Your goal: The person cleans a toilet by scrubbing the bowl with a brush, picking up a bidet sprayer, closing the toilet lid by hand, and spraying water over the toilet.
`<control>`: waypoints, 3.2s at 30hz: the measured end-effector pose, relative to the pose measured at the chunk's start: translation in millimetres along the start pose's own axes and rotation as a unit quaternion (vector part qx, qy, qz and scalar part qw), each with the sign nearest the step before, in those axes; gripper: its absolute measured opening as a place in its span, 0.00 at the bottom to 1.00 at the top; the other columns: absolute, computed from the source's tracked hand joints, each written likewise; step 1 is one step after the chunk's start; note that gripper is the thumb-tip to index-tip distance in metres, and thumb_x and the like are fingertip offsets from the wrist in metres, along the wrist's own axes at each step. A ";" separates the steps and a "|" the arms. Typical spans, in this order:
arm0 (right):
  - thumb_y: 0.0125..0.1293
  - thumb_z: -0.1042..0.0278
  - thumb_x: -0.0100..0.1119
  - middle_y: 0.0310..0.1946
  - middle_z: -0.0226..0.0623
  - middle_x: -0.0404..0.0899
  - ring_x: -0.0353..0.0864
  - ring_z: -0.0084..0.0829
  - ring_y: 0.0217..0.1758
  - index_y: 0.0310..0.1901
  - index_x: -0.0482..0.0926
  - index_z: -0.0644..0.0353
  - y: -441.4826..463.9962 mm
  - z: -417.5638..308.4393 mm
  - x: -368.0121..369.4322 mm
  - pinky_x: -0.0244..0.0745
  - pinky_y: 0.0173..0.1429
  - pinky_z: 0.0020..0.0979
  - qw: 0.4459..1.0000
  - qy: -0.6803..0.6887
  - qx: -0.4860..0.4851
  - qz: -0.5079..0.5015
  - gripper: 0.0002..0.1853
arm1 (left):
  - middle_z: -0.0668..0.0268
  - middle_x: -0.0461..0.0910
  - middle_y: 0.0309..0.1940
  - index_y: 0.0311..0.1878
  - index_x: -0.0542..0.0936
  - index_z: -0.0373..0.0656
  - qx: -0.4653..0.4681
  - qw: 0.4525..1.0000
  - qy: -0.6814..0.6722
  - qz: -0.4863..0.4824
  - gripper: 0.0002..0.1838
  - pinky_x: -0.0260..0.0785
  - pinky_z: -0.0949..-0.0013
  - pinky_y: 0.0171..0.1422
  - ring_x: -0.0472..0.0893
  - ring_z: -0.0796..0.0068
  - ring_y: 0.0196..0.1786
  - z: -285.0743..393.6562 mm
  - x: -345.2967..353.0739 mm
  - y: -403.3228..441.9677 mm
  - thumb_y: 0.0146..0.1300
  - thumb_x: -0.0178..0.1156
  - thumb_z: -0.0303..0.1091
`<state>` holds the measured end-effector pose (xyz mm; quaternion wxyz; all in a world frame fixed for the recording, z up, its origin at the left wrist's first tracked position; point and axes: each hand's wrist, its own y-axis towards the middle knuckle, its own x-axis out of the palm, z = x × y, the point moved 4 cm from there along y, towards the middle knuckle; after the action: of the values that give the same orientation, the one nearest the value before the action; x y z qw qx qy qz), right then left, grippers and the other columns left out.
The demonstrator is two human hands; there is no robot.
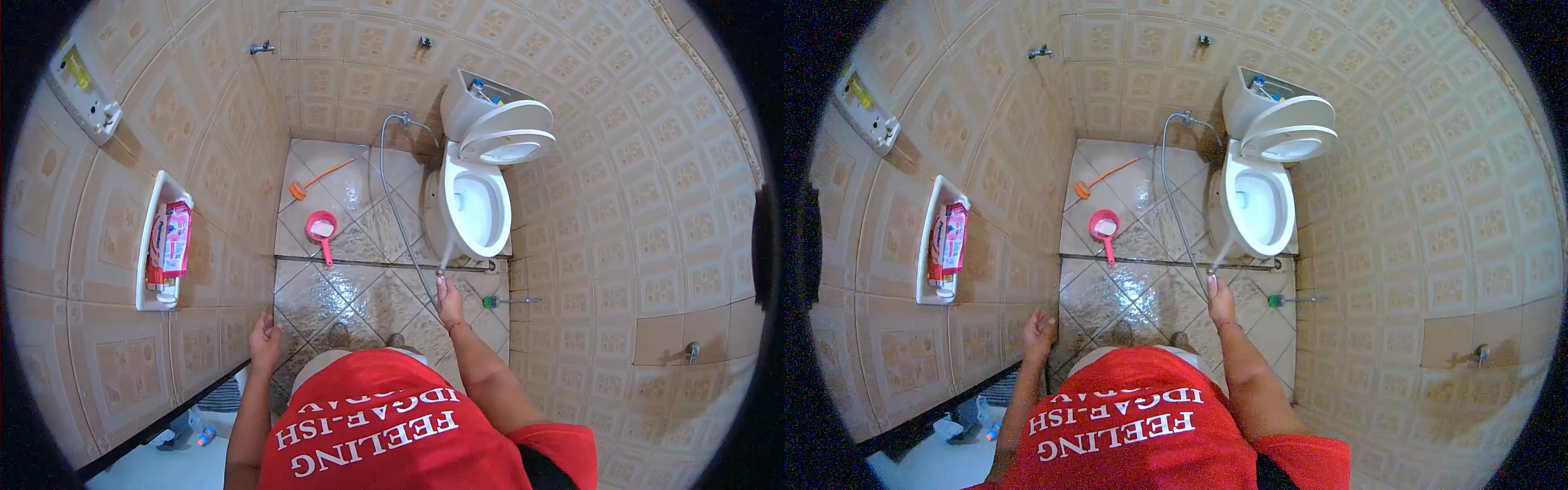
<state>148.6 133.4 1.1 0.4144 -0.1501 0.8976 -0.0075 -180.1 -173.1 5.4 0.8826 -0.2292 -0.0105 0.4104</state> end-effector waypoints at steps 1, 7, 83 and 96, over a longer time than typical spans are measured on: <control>0.66 0.51 0.40 0.22 0.51 0.70 0.71 0.50 0.28 0.32 0.68 0.64 -0.1 12.7 -1.9 0.63 0.32 0.43 1.000 0.009 -0.012 0.027 0.20 | 0.51 0.66 0.56 0.61 0.57 0.30 0.000 1.000 -0.001 0.001 0.30 0.65 0.74 0.51 0.73 0.74 0.48 3.0 2.3 -1.1 0.57 0.55 0.27; 0.66 0.51 0.38 0.22 0.50 0.71 0.72 0.50 0.29 0.34 0.69 0.64 7.3 45.5 -23.4 0.65 0.36 0.44 0.996 0.064 0.025 0.060 0.21 | 0.51 0.67 0.55 0.61 0.58 0.30 0.003 0.999 0.045 -0.012 0.31 0.62 0.71 0.56 0.71 0.70 0.53 1.7 29.8 -5.3 0.56 0.57 0.29; 0.60 0.33 0.32 0.11 0.33 0.61 0.60 0.28 0.08 0.30 0.63 0.56 31.9 277.4 -227.8 0.60 0.10 0.30 0.605 0.703 0.336 0.162 0.29 | 0.52 0.75 0.40 0.39 0.77 0.37 0.375 0.320 0.192 -0.849 0.14 0.65 0.59 0.47 0.75 0.56 0.42 331.6 683.2 -541.4 0.47 0.61 0.32; 0.59 0.32 0.32 0.10 0.28 0.58 0.57 0.23 0.08 0.29 0.62 0.55 107.4 326.3 -284.7 0.55 0.11 0.27 0.588 0.740 0.296 0.135 0.29 | 0.58 0.74 0.46 0.38 0.77 0.37 0.591 0.542 0.170 -0.573 0.14 0.62 0.56 0.53 0.70 0.66 0.53 265.6 755.7 -579.8 0.47 0.53 0.30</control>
<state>537.9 350.6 -16.7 -0.3749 0.1614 0.8529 -0.3255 683.1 159.5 354.4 0.8507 0.3333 0.2556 -0.3162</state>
